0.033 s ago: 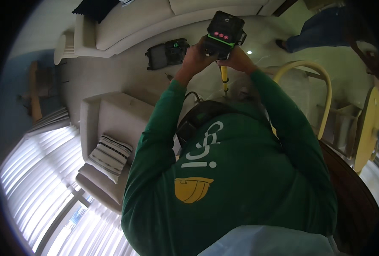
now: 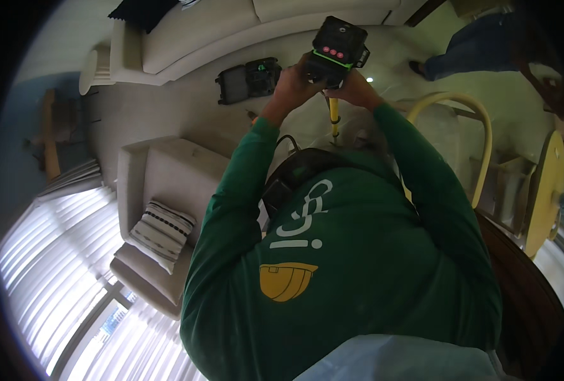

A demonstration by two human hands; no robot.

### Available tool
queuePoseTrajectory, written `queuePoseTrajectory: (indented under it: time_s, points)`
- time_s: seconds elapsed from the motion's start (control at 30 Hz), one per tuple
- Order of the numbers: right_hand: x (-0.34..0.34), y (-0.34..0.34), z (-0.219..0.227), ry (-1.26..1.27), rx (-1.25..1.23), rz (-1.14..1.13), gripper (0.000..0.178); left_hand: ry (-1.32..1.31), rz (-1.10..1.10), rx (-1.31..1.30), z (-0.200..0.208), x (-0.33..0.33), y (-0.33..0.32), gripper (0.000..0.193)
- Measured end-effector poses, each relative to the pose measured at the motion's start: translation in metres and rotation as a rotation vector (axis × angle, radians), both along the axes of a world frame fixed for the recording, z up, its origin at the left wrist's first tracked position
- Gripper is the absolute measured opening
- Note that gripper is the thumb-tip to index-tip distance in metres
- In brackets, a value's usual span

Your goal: The person removes a laser level and battery from a case, attaches the battery, and mounts the device onto a yellow tripod.

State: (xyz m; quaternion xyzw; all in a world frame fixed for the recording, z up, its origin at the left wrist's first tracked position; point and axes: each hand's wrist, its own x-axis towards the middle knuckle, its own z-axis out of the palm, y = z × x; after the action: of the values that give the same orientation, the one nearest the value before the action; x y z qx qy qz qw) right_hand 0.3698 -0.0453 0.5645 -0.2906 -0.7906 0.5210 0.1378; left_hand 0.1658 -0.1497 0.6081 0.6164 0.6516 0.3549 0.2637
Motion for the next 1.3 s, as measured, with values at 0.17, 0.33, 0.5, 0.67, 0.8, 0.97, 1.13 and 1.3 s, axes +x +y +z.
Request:
queuePoseTrajectory:
  time_s: [0.17, 0.33, 0.5, 0.67, 0.8, 0.97, 1.13, 1.3]
  points:
    - [-0.003, 0.0, 0.005, 0.108, 0.136, 0.029, 0.061, -0.034, -0.024, 0.091, -0.001, 0.0, 0.003, 0.087]
    - [-0.003, -0.006, 0.019, 0.101, 0.0, 0.012, 0.073, -0.249, 0.004, 0.125, -0.014, 0.001, -0.014, 0.103]
    - [0.035, 0.004, 0.023, -0.081, 0.308, -0.003, 0.077, -0.143, 0.024, 0.113, -0.031, 0.015, -0.021, 0.115]
    - [0.066, -0.007, 0.076, -0.075, 0.084, -0.163, 0.076, -0.154, 0.092, 0.113, -0.046, 0.035, -0.012, 0.115]
    - [0.06, -0.011, 0.121, 0.119, 0.052, -0.161, 0.074, -0.17, 0.09, 0.121, -0.05, 0.038, 0.009, 0.101]
    - [0.052, -0.016, 0.139, 0.148, 0.004, -0.197, 0.075, -0.085, 0.154, 0.285, -0.051, 0.047, 0.014, 0.082]
    - [0.038, -0.002, 0.131, 0.23, 0.123, -0.169, 0.075, -0.071, 0.063, 0.135, -0.048, 0.034, 0.015, 0.069]
    - [0.044, -0.012, 0.122, 0.294, 0.24, -0.166, 0.073, -0.193, 0.002, 0.08, -0.052, 0.032, 0.018, 0.065]
